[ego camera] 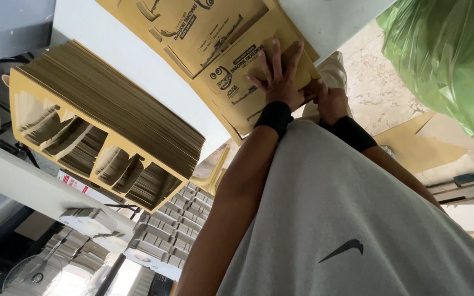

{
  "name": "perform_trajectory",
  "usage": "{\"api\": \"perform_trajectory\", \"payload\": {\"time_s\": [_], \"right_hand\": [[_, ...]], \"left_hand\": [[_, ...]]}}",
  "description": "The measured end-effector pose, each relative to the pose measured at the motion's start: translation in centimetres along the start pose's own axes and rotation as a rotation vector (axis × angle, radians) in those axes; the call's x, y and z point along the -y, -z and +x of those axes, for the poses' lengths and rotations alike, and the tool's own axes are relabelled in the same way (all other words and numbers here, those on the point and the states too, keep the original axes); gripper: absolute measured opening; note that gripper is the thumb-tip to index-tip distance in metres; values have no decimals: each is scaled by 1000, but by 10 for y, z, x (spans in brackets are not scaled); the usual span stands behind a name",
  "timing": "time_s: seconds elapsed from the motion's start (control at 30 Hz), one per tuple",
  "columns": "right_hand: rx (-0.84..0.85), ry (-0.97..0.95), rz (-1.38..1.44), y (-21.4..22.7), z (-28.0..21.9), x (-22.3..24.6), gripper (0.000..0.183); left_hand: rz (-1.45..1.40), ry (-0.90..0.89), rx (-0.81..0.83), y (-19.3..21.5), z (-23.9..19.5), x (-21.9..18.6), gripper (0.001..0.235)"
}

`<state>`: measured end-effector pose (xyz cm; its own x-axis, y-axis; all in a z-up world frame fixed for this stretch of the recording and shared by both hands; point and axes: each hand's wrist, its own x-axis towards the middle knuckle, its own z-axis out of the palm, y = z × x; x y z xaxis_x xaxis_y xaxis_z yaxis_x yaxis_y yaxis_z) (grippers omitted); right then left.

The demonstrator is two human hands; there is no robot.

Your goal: Folding flat cardboard templates into boxes at a packaging station.

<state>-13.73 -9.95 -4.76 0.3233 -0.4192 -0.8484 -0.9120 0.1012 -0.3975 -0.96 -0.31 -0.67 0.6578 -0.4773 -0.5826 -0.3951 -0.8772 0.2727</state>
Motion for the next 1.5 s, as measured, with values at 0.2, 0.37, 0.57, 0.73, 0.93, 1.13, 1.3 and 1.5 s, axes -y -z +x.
{"api": "perform_trajectory", "payload": {"time_s": [0.2, 0.37, 0.57, 0.73, 0.93, 1.13, 1.3, 1.5], "right_hand": [[-170, 241, -111, -20, 3, -15, 64], [-99, 133, -22, 15, -38, 18, 61], [126, 200, -392, 39, -27, 40, 68], [119, 204, -382, 44, -28, 70, 58], [156, 245, -633, 27, -11, 67, 57], [137, 343, -566, 19, -15, 85, 47], [79, 637, -682, 4, -42, 101, 39], [184, 308, -733, 40, -62, 119, 48]], "left_hand": [[132, 61, -6, -11, 2, -4, 113], [201, 67, 7, -7, -4, -8, 124], [-143, 28, 91, 30, -5, -2, 119], [-214, -2, -71, 19, -6, 16, 134], [-219, 94, -5, 41, 23, 17, 133], [-188, 139, 102, 40, 34, 18, 139], [24, 175, -11, 10, 37, 18, 110], [-178, 84, -54, -13, 37, 28, 113]]}}
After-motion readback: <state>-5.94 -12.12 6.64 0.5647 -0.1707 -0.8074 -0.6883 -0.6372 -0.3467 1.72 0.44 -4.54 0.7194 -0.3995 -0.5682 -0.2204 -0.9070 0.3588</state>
